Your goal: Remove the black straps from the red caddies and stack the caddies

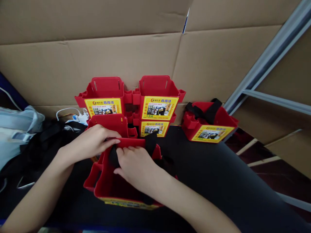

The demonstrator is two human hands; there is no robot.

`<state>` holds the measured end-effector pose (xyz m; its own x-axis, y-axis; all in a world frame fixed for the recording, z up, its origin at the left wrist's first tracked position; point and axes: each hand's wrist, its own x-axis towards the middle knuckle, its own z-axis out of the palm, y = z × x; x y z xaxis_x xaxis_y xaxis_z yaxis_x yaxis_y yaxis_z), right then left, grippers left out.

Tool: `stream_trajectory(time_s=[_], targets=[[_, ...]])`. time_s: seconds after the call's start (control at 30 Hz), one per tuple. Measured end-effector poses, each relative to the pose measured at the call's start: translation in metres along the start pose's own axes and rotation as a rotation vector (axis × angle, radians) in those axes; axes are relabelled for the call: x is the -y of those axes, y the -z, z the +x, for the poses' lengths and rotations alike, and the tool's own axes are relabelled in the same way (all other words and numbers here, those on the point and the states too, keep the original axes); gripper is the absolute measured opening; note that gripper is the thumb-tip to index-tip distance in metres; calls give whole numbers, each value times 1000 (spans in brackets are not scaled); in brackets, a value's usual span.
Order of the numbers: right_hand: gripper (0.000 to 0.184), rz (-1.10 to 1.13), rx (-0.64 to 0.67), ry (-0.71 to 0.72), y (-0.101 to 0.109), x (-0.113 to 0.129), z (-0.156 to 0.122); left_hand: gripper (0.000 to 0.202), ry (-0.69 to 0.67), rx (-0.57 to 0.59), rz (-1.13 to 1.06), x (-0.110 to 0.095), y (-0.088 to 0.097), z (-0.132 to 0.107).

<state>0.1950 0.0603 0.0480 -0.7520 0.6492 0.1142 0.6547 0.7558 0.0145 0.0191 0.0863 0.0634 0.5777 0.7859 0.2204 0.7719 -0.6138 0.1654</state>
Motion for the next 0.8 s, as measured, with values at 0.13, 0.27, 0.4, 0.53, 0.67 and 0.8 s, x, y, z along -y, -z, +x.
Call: stream_trajectory(time_s=[0.13,0.27,0.4,0.53,0.67,0.8], targets=[[21,231,72,176,13,-18,0,22,0,-5,-15,1,1,-1],[34,221,-10,-11,21,-18,-5,23,-10,-15,-48,1,1,-1],[40,70,22,-115,-4,3,7,24,-8,-18,-52,3,0,-1],[30,439,128,173,3,-14,7,21,-5,11,-82,5,1,0],[44,714,-295,231,36,-61,-16,22,3,33,-159,6,1,-1],[71,658,-954,-128,48,-89,-33,24,26,37,-178,4,0,-1]])
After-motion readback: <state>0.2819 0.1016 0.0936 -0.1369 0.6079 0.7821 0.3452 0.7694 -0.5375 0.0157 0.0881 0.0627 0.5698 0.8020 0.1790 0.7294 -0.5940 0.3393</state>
